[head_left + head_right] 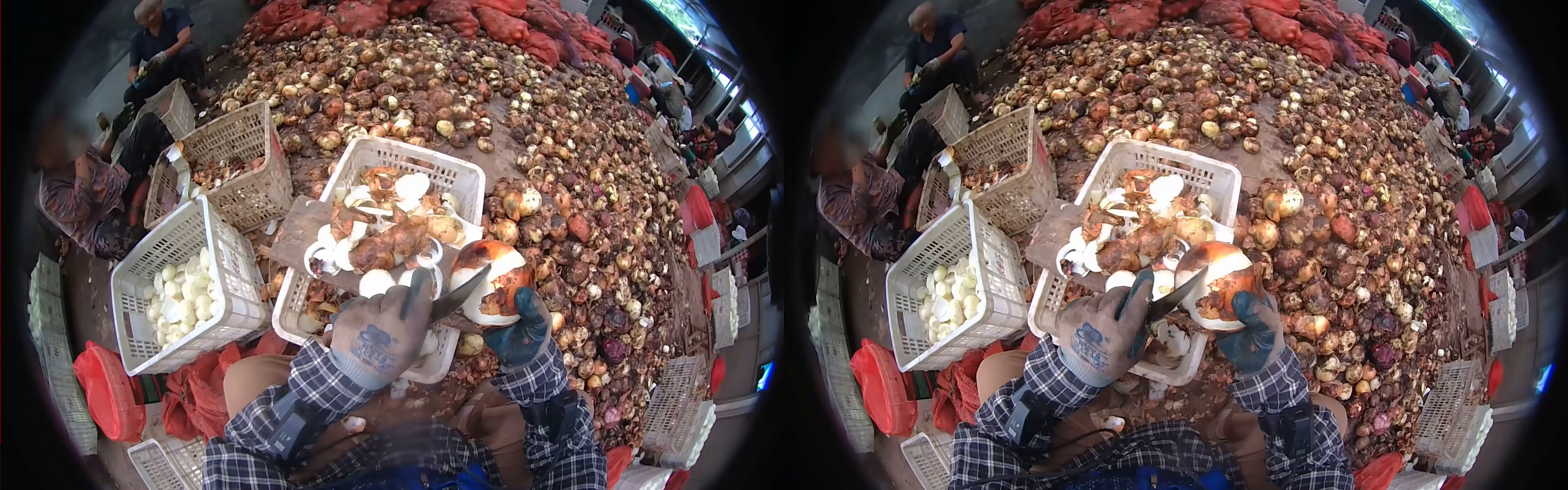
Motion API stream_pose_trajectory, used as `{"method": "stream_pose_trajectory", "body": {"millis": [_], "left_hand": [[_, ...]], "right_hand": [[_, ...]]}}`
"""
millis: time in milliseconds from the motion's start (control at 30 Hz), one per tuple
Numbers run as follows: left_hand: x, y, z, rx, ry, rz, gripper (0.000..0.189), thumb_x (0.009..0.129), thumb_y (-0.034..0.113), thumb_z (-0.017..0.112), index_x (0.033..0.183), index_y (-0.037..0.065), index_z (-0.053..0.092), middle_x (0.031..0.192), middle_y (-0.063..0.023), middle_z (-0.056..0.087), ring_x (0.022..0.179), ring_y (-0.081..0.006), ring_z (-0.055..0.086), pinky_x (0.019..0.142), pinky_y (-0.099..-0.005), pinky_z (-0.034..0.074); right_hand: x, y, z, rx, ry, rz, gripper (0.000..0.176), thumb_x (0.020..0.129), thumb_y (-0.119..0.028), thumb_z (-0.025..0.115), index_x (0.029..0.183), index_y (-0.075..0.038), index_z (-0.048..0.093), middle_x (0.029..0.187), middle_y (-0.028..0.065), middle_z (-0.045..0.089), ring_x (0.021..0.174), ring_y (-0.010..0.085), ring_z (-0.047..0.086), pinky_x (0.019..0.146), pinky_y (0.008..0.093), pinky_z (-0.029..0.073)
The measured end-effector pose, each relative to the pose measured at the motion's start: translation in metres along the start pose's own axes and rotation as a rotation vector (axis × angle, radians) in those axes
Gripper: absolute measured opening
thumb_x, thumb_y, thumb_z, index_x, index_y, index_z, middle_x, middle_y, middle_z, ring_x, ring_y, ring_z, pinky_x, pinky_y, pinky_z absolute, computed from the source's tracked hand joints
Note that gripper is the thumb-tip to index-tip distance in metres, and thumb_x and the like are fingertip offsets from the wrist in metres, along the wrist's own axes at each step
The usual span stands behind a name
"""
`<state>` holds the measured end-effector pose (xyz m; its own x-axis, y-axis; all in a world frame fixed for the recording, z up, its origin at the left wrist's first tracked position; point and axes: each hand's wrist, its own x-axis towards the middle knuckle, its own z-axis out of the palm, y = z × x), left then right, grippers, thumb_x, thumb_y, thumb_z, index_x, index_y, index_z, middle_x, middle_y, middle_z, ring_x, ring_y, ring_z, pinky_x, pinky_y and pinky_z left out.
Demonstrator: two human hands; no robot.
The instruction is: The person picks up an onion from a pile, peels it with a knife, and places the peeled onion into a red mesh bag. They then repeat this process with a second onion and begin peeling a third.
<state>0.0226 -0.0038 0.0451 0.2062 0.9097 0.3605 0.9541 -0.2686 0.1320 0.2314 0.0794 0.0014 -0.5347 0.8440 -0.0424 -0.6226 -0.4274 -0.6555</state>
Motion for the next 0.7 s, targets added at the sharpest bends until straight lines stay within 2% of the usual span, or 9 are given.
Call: {"method": "stream_pose_trajectory", "body": {"millis": [67,167,267,367,400,533,700], "left_hand": [[0.0,0.002,-0.003,-0.005,-0.025,0.01,0.052,0.076,0.014,0.059,0.125,-0.002,0.051,0.081,-0.0093,0.056,0.063,-0.0212,0.065,0.054,-0.0337,0.053],[0.0,0.0,-0.002,0.019,-0.032,0.007,0.054,0.076,0.016,0.059,0.126,-0.003,0.049,0.084,-0.0118,0.058,0.065,-0.0216,0.066,0.054,-0.034,0.054],[0.004,-0.001,-0.002,0.017,-0.133,-0.13,0.058,0.077,0.017,0.061,0.13,-0.001,0.045,0.09,-0.0135,0.06,0.066,-0.0221,0.066,0.055,-0.0346,0.054],[0.004,-0.004,-0.009,-0.101,-0.11,-0.227,0.061,0.077,0.019,0.062,0.132,0.001,0.042,0.093,-0.0127,0.062,0.064,-0.0228,0.066,0.053,-0.0356,0.053],[0.003,-0.005,-0.008,-0.08,-0.083,-0.163,0.06,0.077,0.02,0.063,0.131,0.003,0.044,0.091,-0.0102,0.062,0.06,-0.0226,0.065,0.05,-0.0353,0.053],[-0.001,-0.006,-0.006,-0.085,-0.041,0.022,0.058,0.077,0.02,0.063,0.13,0.002,0.048,0.089,-0.0117,0.062,0.057,-0.0211,0.064,0.048,-0.0341,0.052],[0.001,-0.005,-0.004,-0.039,-0.051,-0.038,0.052,0.078,0.019,0.062,0.125,0.003,0.05,0.084,-0.0111,0.063,0.058,-0.0244,0.064,0.05,-0.0356,0.052]], "right_hand": [[-0.001,0.001,-0.002,0.039,-0.01,-0.012,0.068,0.084,-0.025,0.068,0.139,0.0,0.035,0.134,0.0171,0.048,0.124,0.0321,0.048,0.106,0.0504,0.04],[0.0,-0.005,0.006,0.01,0.1,0.048,0.07,0.075,-0.016,0.072,0.133,0.006,0.039,0.121,0.0169,0.056,0.111,0.0285,0.058,0.095,0.0436,0.052],[-0.001,-0.01,0.007,-0.14,0.099,0.058,0.074,0.07,-0.015,0.076,0.132,0.006,0.041,0.121,0.0153,0.057,0.111,0.0261,0.058,0.097,0.0411,0.051],[-0.003,-0.009,0.017,-0.249,0.049,-0.047,0.078,0.066,-0.015,0.079,0.132,0.006,0.043,0.123,0.013,0.056,0.111,0.0237,0.057,0.097,0.0376,0.049],[-0.004,-0.011,0.018,-0.266,0.068,-0.024,0.083,0.064,-0.017,0.082,0.134,0.005,0.043,0.124,0.011,0.056,0.111,0.0223,0.057,0.095,0.0356,0.048],[-0.004,-0.01,0.014,-0.408,0.174,-0.071,0.087,0.062,-0.027,0.086,0.134,0.0,0.045,0.123,0.0104,0.057,0.111,0.0209,0.057,0.094,0.0351,0.048],[0.0,-0.015,0.013,-0.745,0.153,-0.15,0.085,0.062,-0.035,0.087,0.132,-0.005,0.05,0.122,0.009,0.058,0.111,0.0204,0.057,0.094,0.0352,0.047]]}}
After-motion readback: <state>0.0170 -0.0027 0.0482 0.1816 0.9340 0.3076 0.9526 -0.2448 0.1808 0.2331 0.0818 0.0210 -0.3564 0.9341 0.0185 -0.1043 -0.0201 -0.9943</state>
